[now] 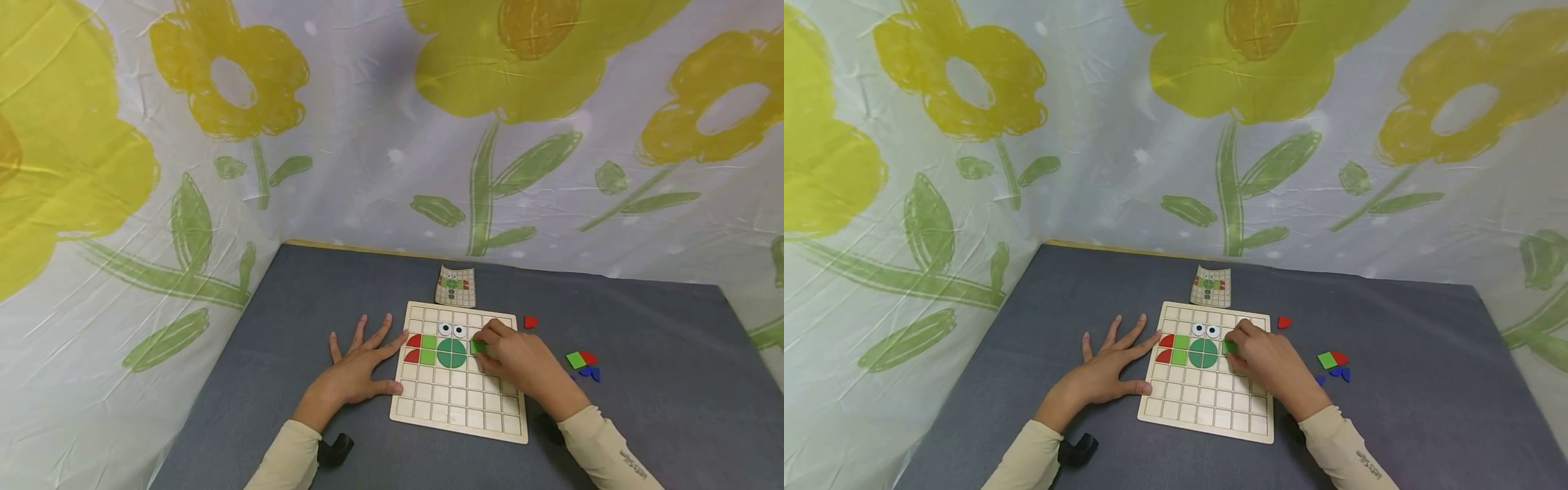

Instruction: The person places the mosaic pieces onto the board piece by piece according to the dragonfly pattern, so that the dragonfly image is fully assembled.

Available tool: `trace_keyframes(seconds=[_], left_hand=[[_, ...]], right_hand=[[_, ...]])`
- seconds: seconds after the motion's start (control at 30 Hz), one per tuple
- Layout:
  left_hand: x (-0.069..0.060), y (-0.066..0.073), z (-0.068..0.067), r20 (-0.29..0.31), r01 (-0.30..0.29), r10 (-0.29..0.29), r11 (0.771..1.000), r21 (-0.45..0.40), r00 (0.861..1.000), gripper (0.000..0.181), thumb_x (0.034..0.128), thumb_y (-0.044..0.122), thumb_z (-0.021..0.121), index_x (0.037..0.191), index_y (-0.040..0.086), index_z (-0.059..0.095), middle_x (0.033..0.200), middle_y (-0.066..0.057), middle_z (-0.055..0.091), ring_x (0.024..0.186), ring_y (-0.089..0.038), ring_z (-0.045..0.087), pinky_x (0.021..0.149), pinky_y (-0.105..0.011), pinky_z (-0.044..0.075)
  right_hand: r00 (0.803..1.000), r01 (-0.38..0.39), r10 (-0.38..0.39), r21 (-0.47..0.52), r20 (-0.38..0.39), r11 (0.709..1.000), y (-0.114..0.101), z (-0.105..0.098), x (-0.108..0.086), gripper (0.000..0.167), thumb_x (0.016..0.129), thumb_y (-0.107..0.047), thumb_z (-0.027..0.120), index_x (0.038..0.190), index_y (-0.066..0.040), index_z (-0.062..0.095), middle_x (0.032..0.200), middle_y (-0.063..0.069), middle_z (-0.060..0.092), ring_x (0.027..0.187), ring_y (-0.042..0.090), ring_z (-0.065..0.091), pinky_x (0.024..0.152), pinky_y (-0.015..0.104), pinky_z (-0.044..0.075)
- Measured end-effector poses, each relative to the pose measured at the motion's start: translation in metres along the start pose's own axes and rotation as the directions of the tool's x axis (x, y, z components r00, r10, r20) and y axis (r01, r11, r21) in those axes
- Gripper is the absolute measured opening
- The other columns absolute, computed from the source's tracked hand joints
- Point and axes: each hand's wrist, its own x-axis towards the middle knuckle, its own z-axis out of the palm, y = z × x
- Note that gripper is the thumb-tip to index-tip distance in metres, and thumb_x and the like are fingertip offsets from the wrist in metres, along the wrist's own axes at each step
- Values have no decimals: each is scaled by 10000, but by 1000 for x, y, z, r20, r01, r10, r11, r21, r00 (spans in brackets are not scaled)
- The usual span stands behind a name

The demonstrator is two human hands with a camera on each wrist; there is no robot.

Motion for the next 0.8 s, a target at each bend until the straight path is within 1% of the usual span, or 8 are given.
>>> trace_keyframes(seconds=[0.1,0.27,0.47,0.8], left_hand=[[0,0,1,-2,-1,1,1000,1,1000,974,842,592,795,1669,398,317,1783,8,87,1617,-439,-113,1100,-860,-129],[0,0,2,0,7,-7,1000,4,1000,977,840,590,797,1669,403,315,1783,15,79,1617,-434,-118,1102,-856,-134],[1,0,2,0,6,-6,1000,18,1000,979,839,600,793,1669,405,312,1784,15,75,1618,-437,-114,1103,-860,-123],[1,0,1,-2,5,-5,1000,17,1000,980,836,595,797,1668,394,320,1783,8,79,1617,-440,-114,1100,-862,-125]], right_hand=[[1000,-9,9,18,9,1000,-1,0,0,231,915,-217,852,1113,-117,788,1042,1,652,634,38,584,521,214,477],[1000,1,-1,34,5,999,-2,0,1,206,917,-205,852,1096,-121,795,1036,7,643,621,23,558,506,195,448],[1000,2,-2,38,7,999,-3,0,1,199,920,-204,853,1093,-123,798,1048,6,645,624,28,564,514,197,457],[999,-30,27,50,46,998,-3,0,1,231,927,-227,854,1133,-138,797,1092,-6,642,651,24,581,537,214,483]])
